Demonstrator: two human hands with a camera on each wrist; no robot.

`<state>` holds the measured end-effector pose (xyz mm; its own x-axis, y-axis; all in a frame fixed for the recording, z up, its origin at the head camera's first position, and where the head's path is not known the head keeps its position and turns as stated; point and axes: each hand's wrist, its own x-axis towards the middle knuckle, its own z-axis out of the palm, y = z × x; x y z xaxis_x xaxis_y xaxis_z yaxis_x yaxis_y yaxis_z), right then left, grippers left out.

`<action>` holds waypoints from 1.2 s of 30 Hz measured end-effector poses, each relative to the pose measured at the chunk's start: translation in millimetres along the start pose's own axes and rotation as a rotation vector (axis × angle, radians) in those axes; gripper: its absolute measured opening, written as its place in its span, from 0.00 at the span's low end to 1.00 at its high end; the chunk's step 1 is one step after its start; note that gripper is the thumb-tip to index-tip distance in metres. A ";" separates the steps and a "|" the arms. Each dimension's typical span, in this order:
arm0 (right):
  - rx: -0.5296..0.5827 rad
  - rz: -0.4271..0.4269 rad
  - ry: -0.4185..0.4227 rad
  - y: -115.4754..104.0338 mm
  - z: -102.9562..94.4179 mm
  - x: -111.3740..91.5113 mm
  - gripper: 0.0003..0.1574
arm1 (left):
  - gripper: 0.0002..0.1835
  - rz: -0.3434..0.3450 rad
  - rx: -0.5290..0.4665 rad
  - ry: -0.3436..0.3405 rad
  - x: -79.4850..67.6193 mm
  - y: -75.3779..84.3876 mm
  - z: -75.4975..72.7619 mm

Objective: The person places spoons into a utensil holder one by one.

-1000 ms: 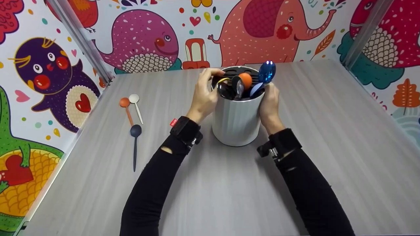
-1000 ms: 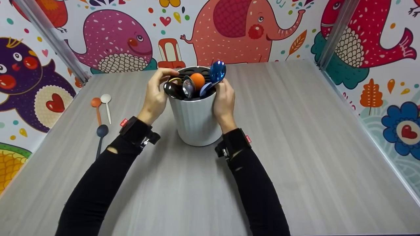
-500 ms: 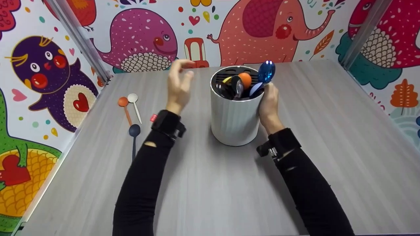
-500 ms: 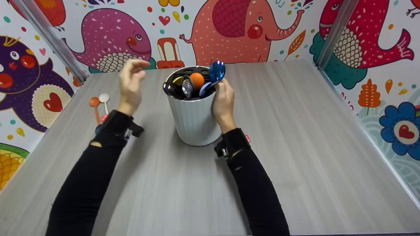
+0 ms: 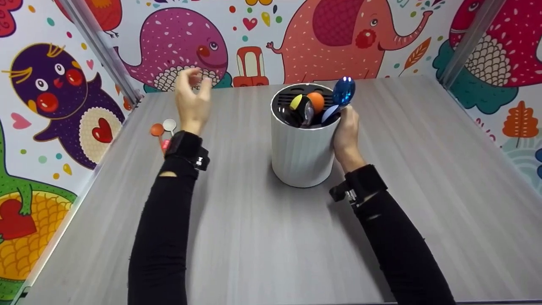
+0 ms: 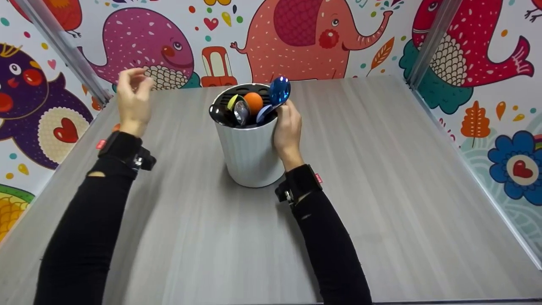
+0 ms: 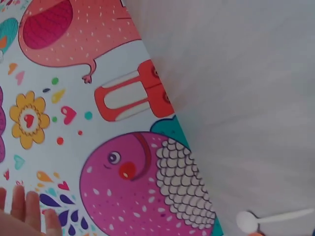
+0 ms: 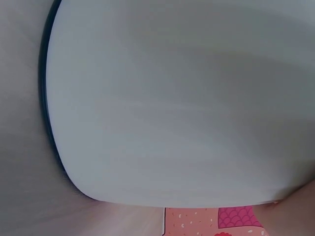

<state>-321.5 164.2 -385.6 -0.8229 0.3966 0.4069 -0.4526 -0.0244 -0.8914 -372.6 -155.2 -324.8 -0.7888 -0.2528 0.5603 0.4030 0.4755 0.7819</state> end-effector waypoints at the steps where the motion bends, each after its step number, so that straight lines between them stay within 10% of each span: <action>1: 0.000 0.002 -0.001 0.0 -0.1 -0.1 0.19 | 0.20 -0.029 0.012 0.005 1.8 -0.8 -3.4; 16: -0.026 -0.005 -0.003 -0.7 0.5 0.3 0.19 | 0.37 -0.298 0.388 -0.072 8.6 -39.5 -48.0; 36: -0.026 -0.001 -0.017 0.0 -1.6 0.4 0.21 | 0.53 -0.557 0.701 -0.495 -25.7 -112.7 -84.7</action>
<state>-321.3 165.8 -385.8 -0.8284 0.3808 0.4109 -0.4443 0.0000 -0.8959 -358.4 -273.6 -404.1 -0.9482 -0.2878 -0.1342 -0.3166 0.8227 0.4723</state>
